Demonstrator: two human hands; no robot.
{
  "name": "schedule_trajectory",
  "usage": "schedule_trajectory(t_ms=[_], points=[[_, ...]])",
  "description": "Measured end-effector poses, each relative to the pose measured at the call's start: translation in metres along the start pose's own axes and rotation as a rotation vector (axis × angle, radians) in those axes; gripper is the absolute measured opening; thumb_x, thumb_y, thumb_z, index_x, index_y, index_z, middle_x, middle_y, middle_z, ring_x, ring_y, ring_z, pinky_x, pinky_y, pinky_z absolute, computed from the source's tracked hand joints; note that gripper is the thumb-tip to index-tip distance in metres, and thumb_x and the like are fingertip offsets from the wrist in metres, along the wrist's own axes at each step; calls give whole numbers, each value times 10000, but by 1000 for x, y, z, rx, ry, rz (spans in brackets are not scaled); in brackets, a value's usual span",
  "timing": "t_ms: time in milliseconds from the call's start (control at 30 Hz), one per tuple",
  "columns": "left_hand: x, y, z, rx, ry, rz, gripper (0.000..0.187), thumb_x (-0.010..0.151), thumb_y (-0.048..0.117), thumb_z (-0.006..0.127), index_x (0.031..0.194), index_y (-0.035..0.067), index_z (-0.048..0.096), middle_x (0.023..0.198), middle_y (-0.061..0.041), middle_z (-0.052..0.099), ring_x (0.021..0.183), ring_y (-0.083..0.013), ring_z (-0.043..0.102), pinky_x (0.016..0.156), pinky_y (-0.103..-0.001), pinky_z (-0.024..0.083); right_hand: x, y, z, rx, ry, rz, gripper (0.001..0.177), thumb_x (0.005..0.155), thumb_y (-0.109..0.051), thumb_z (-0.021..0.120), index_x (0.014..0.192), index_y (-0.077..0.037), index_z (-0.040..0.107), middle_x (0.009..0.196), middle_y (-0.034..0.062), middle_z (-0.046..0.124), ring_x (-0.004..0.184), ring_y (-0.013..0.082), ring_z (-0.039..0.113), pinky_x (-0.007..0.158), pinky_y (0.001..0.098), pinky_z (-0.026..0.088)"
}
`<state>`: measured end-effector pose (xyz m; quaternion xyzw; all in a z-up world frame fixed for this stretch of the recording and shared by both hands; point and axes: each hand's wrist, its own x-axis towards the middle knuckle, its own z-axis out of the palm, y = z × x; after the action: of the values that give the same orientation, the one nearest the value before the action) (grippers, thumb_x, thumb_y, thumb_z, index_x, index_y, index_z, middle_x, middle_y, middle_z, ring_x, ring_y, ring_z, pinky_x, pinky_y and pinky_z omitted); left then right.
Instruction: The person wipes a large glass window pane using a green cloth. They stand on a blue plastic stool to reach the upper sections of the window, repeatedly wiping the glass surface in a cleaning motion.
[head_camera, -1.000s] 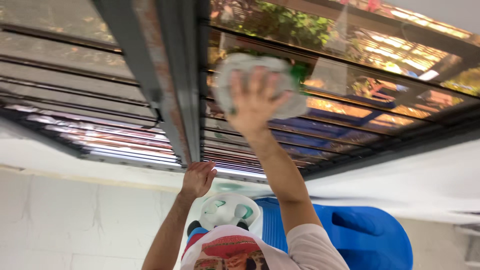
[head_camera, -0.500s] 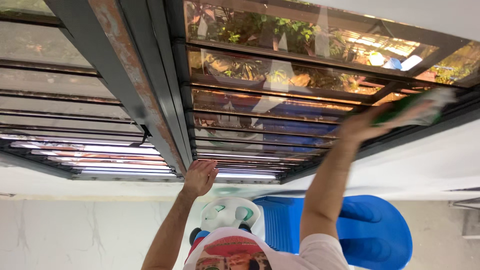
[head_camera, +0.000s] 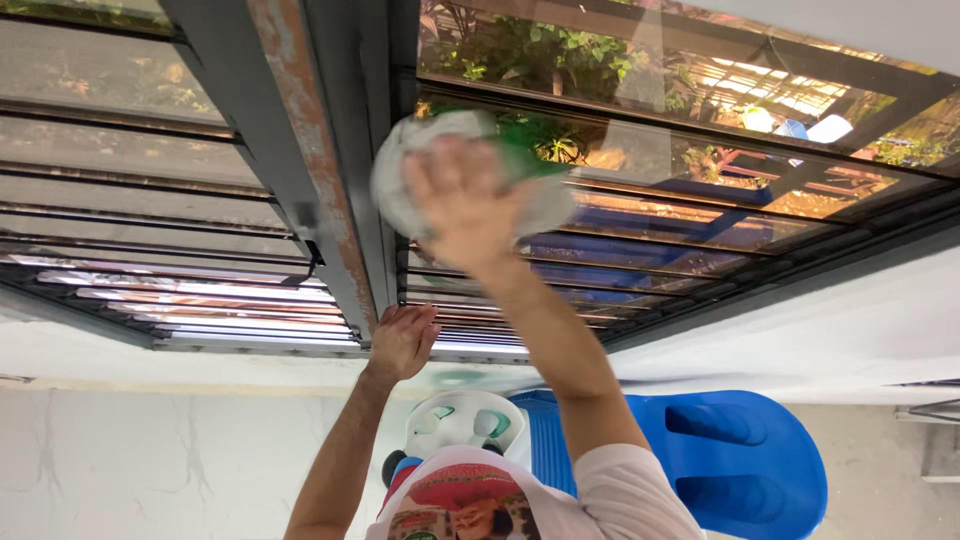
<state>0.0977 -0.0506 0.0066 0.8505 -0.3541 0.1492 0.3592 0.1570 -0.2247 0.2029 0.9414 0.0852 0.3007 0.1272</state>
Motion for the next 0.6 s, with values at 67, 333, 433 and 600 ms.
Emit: schedule_trajectory(t_ms=[67,333,433,600], points=[[1,2,5,-9,-27,-5,319,981,262,579,1168,41,711,1159,-133,737,1049,-311,677,986,-486,452,5,-8,-4,34,549,-86,672,973,-209,632,1614,-194,435,1723,117,260,1545,372,297,1083,622,304],[5,9,42,-22,-155,-17,335,983,279,570,1207,71,706,1202,-125,722,1106,-325,654,1030,-507,418,-175,182,82,-172,156,-123,661,1037,-452,425,1641,-196,352,1715,60,263,1574,270,250,1234,551,144],[10,14,51,-22,-252,-32,338,986,275,571,1225,68,692,1237,-116,707,1135,-321,641,1036,-497,412,-264,275,76,-142,366,195,879,1075,-697,251,1690,-72,192,1727,211,119,1602,430,109,1276,673,83],[21,39,60,-20,-78,117,369,970,268,633,1258,42,675,1279,-135,685,1176,-329,627,1054,-478,447,-296,272,106,-60,485,178,880,959,-725,215,1673,-211,216,1727,192,57,1593,423,72,1258,657,19]])
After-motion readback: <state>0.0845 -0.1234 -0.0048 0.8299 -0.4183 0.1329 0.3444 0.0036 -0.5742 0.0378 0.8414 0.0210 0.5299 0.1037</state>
